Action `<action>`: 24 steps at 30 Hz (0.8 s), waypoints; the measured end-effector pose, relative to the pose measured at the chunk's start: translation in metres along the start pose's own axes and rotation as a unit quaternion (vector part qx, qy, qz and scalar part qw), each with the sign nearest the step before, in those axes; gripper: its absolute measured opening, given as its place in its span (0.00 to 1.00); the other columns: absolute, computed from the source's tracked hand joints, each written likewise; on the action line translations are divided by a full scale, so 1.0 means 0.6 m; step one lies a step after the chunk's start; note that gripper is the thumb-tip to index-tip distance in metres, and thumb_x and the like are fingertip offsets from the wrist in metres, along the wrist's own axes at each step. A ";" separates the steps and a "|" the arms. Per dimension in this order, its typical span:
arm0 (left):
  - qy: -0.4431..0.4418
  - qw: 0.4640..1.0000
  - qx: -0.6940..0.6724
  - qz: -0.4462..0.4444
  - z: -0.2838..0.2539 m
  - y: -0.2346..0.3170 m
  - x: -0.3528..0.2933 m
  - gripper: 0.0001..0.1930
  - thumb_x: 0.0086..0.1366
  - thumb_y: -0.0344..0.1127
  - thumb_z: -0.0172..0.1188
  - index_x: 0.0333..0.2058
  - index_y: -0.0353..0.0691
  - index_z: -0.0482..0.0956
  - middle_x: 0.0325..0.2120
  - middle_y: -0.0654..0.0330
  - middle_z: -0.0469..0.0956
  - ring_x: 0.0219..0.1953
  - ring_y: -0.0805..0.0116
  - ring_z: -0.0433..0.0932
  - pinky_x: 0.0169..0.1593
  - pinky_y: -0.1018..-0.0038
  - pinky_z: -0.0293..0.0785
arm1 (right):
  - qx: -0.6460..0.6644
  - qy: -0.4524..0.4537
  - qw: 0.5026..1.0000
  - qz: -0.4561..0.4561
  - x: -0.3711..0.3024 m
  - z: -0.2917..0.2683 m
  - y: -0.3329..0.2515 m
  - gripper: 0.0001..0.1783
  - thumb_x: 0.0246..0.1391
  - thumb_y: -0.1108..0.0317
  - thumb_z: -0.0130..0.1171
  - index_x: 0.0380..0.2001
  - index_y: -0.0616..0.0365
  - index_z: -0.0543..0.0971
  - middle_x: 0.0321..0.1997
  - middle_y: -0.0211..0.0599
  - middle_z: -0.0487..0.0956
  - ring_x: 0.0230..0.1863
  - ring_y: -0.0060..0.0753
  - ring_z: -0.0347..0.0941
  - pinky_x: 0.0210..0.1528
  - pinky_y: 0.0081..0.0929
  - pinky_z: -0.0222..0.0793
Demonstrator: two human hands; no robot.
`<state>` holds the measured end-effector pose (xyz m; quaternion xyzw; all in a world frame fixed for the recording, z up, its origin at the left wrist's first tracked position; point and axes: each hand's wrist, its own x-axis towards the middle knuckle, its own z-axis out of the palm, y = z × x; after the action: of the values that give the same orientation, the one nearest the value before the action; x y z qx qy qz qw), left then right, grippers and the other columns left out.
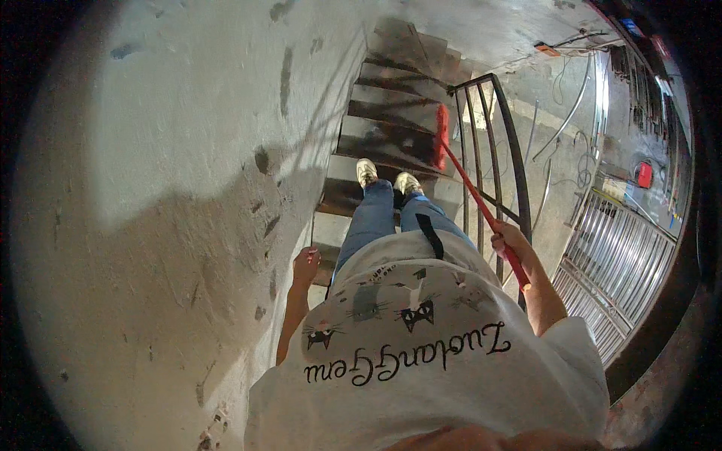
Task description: The person sweeps a concrete spiral staircase using a red broom, moving downward step by step. They occasionally pause to touch the ceiling or face area while continuing to sweep the stairs.
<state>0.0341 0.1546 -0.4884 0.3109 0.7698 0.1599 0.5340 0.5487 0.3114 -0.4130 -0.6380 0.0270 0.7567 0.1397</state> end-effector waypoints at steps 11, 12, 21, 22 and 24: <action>-0.072 0.987 0.146 -0.005 -0.066 0.039 0.049 0.14 0.51 0.38 0.52 0.35 0.35 0.71 0.29 0.55 0.74 0.31 0.66 0.74 0.36 0.73 0.69 | 0.109 -0.095 0.989 0.019 0.206 0.236 -0.025 0.12 0.49 0.64 0.44 0.19 0.60 0.66 0.08 0.31 0.62 0.08 0.24 0.58 0.09 0.18 0.54; -0.076 0.982 0.173 0.021 -0.070 0.045 0.048 0.14 0.51 0.39 0.53 0.34 0.36 0.71 0.28 0.55 0.74 0.31 0.65 0.74 0.35 0.72 0.69 | 0.214 -0.128 0.968 0.038 0.171 0.257 -0.050 0.12 0.49 0.64 0.44 0.18 0.61 0.66 0.08 0.30 0.62 0.08 0.23 0.58 0.10 0.16 0.54; -0.079 0.983 0.152 0.063 -0.094 0.038 0.130 0.15 0.55 0.40 0.50 0.39 0.37 0.68 0.27 0.58 0.74 0.29 0.68 0.73 0.34 0.73 0.69 | 0.175 -0.008 0.985 0.002 0.013 0.159 -0.013 0.05 0.51 0.68 0.40 0.30 0.56 0.63 0.11 0.24 0.58 0.09 0.15 0.55 0.04 0.14 0.48; -0.084 0.982 0.151 0.077 -0.091 0.040 0.139 0.15 0.56 0.40 0.50 0.39 0.37 0.68 0.27 0.58 0.74 0.30 0.68 0.73 0.35 0.73 0.68 | 0.114 0.012 0.993 -0.030 0.052 0.161 0.017 0.04 0.51 0.68 0.40 0.28 0.55 0.63 0.10 0.24 0.58 0.09 0.15 0.55 0.05 0.14 0.49; -0.099 0.979 0.166 0.060 -0.080 0.083 0.142 0.14 0.55 0.39 0.51 0.38 0.37 0.69 0.27 0.58 0.74 0.31 0.68 0.73 0.36 0.73 0.68 | 0.031 0.021 0.998 -0.052 0.099 0.188 0.040 0.04 0.50 0.68 0.41 0.25 0.55 0.63 0.10 0.24 0.58 0.09 0.16 0.55 0.06 0.14 0.49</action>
<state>-0.0152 0.2519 -0.5029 0.4553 0.7087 0.0303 0.5381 0.4263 0.3238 -0.4534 -0.6497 0.0201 0.7336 0.1984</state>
